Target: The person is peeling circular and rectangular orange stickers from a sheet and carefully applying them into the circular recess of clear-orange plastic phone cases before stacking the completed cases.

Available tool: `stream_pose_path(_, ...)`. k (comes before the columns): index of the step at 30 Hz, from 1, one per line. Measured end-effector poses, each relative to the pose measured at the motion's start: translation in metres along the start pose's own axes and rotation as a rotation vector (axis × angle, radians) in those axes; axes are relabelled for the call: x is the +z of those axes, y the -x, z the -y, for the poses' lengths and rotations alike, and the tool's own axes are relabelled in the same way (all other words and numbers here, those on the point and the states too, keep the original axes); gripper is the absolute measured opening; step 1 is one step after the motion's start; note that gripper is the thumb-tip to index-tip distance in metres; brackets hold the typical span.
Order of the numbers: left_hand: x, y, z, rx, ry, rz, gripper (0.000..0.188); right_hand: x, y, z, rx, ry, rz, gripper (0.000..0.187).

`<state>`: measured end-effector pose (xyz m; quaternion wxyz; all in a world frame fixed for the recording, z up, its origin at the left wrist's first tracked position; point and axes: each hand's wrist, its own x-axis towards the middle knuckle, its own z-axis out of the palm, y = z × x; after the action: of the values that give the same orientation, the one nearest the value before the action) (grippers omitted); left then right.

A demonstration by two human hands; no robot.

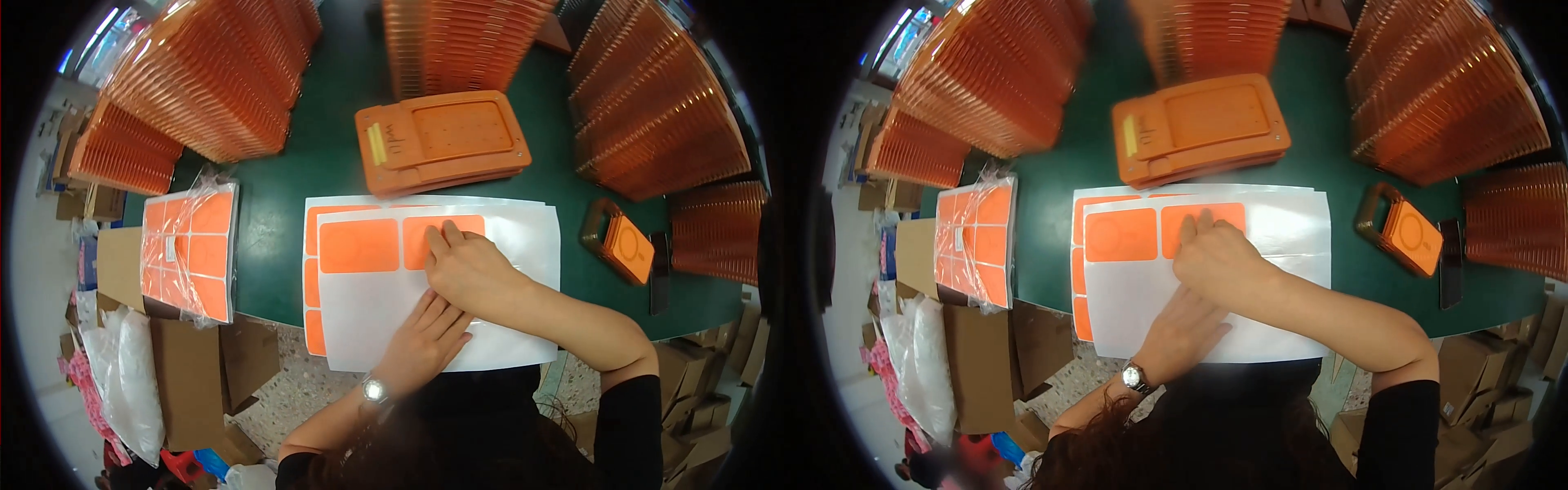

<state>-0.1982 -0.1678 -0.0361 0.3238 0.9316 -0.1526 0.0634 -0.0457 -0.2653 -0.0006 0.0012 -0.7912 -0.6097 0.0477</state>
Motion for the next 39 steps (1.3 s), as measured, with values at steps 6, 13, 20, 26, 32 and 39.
stream_pose_path(6,0.005,0.004,0.002,-0.067,0.091,-0.006,0.038,0.009,-0.006,0.001,-0.14,0.145,-0.177,0.018)
stream_pose_path(13,0.0,-0.006,0.003,-0.027,0.02,0.015,0.041,-0.005,0.002,-0.02,0.115,-0.32,-0.236,0.013)
stream_pose_path(20,-0.028,-0.009,0.0,-0.048,0.165,0.056,0.039,-0.088,-0.016,-0.084,0.242,-0.284,-0.565,0.007)
stream_pose_path(26,-0.136,-0.085,0.037,-0.079,0.123,-0.297,0.036,-0.086,-0.051,-0.153,0.13,0.114,-0.47,0.008)
stream_pose_path(32,-0.222,-0.198,0.08,0.102,-0.032,-0.632,0.03,-0.05,-0.072,-0.147,0.18,-0.029,-0.51,0.01)
stream_pose_path(39,-0.249,-0.289,0.101,0.234,-0.276,-0.554,0.032,-0.051,-0.064,-0.141,0.246,0.006,-0.629,0.014)
